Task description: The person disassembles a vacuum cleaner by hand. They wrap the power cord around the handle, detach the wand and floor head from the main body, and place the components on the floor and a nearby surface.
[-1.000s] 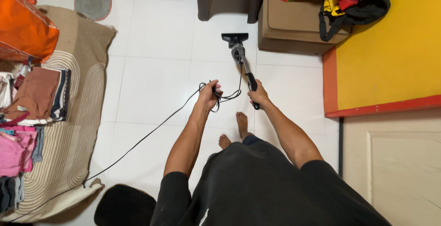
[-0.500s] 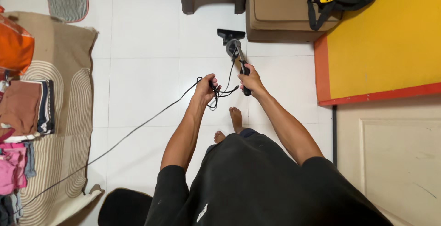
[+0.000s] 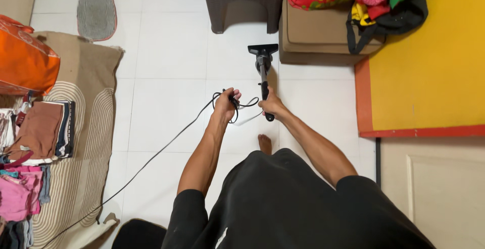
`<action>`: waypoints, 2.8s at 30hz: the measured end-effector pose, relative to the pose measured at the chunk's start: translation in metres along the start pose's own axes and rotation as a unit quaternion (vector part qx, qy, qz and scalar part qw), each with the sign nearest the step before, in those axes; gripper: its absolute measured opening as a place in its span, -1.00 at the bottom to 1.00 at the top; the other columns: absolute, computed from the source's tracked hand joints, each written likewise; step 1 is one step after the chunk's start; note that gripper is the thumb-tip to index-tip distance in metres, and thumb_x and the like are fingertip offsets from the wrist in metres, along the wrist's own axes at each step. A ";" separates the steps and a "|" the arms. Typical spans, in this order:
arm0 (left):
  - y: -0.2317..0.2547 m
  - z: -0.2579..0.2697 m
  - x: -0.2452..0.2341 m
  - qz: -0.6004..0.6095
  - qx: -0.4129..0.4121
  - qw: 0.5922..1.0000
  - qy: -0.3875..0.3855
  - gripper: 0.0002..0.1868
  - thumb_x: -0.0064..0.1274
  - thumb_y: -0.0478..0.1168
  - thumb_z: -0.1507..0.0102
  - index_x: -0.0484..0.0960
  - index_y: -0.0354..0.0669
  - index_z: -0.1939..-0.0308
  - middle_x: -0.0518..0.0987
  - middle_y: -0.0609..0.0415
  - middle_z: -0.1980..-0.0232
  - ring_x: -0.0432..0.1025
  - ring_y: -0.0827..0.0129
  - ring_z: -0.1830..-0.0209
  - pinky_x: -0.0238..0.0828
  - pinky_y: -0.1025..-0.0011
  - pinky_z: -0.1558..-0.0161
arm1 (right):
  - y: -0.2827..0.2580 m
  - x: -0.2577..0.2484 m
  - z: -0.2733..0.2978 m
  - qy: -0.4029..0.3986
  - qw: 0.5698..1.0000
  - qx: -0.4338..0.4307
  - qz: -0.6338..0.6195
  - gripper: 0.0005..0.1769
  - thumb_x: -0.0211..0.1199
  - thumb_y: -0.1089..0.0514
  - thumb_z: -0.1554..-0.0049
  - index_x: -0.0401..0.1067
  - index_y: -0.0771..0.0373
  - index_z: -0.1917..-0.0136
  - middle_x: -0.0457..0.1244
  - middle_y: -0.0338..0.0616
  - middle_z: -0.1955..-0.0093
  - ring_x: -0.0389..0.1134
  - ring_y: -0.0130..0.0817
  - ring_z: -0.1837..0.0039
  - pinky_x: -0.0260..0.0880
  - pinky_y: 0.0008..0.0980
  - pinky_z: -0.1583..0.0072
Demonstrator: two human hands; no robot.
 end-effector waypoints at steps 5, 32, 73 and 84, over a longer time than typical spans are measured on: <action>0.008 0.004 0.016 0.015 -0.001 1.000 -0.011 -0.83 0.02 -0.19 -0.35 0.46 -0.16 0.05 0.57 0.03 0.13 0.50 0.25 0.12 0.37 0.31 0.14 | -0.001 -0.007 -0.019 0.026 0.998 0.028 -0.053 0.01 0.17 0.39 -0.08 -0.28 0.11 -0.64 0.22 0.02 0.09 0.26 -0.37 0.38 0.32 -0.35 0.41; 0.037 -0.014 0.004 0.010 0.026 0.997 0.069 -0.73 -0.03 -0.15 -0.32 0.47 -0.20 -0.04 0.64 0.04 0.04 0.55 0.33 0.04 0.35 0.42 0.33 | -0.053 0.038 -0.079 -0.109 0.970 0.022 -0.215 0.10 0.23 0.47 -0.01 -0.31 -0.01 -0.60 0.20 -0.11 0.32 0.21 -0.39 0.48 0.29 -0.28 0.46; 0.142 0.029 -0.206 0.025 -0.009 1.000 0.004 -0.87 0.07 -0.10 -0.36 0.50 -0.02 0.17 0.34 0.30 0.50 0.15 0.57 0.60 0.32 0.45 0.27 | -0.004 0.245 -0.051 -0.064 0.968 0.023 -0.242 -0.08 0.26 0.18 -0.19 -0.21 -0.12 -0.63 0.21 -0.16 0.27 0.25 -0.40 0.34 0.27 -0.33 0.36; 0.115 0.093 -0.203 -0.023 0.030 0.999 0.017 -0.89 0.06 -0.21 -0.34 0.45 -0.08 0.23 0.36 0.24 0.45 0.10 0.54 0.62 0.34 0.46 0.37 | 0.017 0.231 0.020 -0.083 0.985 0.057 -0.143 -0.08 0.16 0.12 -0.26 -0.33 -0.09 -0.67 0.18 -0.14 0.36 0.22 -0.38 0.39 0.29 -0.28 0.37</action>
Point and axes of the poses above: each hand's wrist, its own z-axis away from the middle knuckle, its own x-axis out of the palm, y = z × x, the point moved 8 cm from there along -z, towards the middle knuckle
